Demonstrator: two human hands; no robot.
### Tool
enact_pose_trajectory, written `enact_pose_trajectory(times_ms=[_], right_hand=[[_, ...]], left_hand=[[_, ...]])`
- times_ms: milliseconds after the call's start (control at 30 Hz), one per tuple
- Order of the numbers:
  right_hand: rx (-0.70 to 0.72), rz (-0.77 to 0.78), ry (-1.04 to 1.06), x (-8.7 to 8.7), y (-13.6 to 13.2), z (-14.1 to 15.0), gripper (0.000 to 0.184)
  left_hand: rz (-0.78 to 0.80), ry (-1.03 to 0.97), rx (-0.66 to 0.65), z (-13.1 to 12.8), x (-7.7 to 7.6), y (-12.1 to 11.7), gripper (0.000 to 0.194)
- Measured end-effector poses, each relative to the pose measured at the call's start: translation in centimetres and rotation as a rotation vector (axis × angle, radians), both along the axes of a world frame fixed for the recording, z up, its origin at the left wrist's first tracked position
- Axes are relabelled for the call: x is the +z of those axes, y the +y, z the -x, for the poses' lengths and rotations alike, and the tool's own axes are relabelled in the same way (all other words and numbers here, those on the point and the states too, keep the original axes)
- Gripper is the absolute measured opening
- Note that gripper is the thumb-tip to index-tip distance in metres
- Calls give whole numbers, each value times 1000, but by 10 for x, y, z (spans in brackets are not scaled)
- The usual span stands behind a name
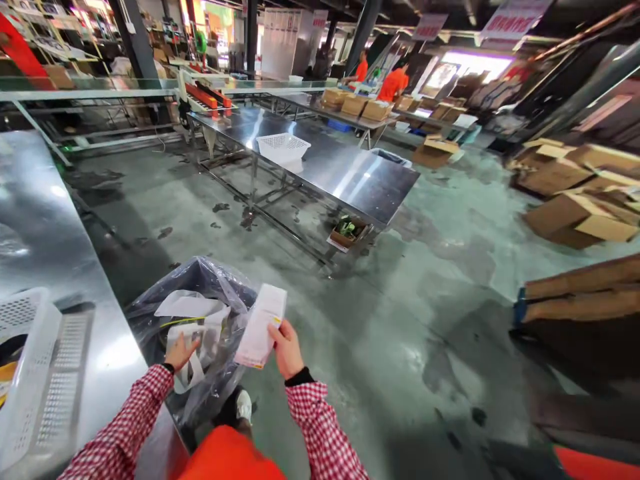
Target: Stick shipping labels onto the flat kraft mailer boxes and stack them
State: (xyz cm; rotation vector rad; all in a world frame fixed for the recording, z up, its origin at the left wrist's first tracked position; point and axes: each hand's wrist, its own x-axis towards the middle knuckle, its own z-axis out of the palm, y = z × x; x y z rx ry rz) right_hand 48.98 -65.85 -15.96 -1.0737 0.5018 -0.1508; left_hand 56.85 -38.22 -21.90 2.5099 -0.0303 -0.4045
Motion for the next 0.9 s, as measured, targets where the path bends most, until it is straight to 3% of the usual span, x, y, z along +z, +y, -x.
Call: enact_pose_trajectory(times_ms=[100,200,233,300,367,400,467,533,667,767,833,900], right_hand=[[444,295,-91,18,30,-14,20],[953,703,-274,34,67,-23,16],[1132,813,-363,40,84,-26,18],[1498,936,-562,56,123,-27,21],[1793,1019,-738,75,170,-24,21],[1887,1083,-804,86,194,-21,19],[1957,1234,-913,105,243,-8,16],[1959,1297,-1033,119,292,11,15],[2034,1159,-1298,128,401,64,18],[2136,1007,-1289,124,495,87,13],[2003,1050,-1079,118,556,80,14],[1737,1223,-858,109,605,57,22]], left_hand=[[83,-98,118,2,30,13,30],[188,-266,167,41,84,39,38],[238,-300,116,60,104,47,36],[382,-226,-176,99,137,59,48],[409,-56,-240,133,157,75,72],[401,8,-197,149,161,85,78],[372,42,-34,182,162,115,78],[311,-65,143,219,156,151,68],[226,-341,467,297,135,232,43],[385,-317,578,351,120,301,30],[523,-256,638,390,112,348,33],[573,-276,791,430,108,392,41]])
